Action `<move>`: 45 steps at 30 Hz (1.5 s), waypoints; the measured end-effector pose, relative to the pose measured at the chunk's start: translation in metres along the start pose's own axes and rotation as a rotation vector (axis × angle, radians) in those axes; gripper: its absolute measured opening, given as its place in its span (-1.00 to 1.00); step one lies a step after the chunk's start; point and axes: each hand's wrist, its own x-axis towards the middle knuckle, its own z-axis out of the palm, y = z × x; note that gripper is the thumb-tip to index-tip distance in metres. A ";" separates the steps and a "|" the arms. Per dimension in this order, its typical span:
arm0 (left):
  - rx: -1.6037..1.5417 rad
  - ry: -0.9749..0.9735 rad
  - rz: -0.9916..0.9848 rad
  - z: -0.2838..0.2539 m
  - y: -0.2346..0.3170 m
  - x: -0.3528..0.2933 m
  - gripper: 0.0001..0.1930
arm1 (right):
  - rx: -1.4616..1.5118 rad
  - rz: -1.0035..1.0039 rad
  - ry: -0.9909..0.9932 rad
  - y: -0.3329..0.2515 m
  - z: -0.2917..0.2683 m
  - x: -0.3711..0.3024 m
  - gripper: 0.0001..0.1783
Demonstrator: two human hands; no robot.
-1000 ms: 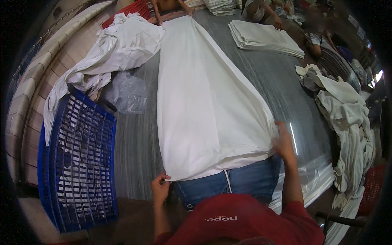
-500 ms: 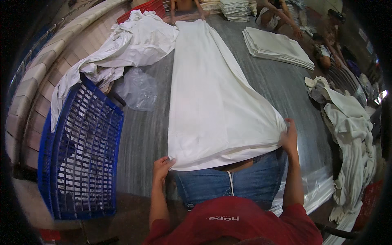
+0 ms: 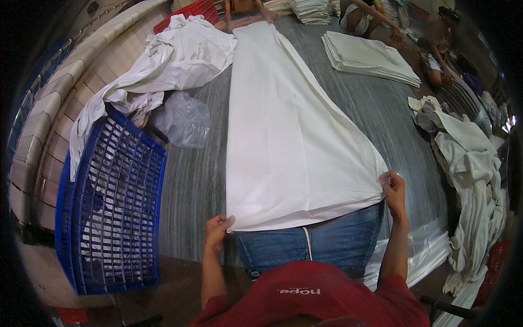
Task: The person sits on the floor and folds a large white sheet by hand. They smooth the fabric, fold it in half lengthwise, and then fold it again to create a neat stack.
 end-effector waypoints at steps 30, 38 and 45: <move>-0.183 -0.021 0.024 0.004 -0.017 0.010 -0.54 | -0.225 -0.067 0.307 -0.053 0.034 -0.024 -0.75; -0.085 -0.032 0.058 0.004 -0.021 0.029 -0.57 | -0.393 -0.108 0.167 0.002 0.030 0.006 -0.73; 0.177 0.047 0.224 0.046 0.039 0.102 -0.55 | -0.476 -0.080 0.246 0.059 0.044 0.117 -0.79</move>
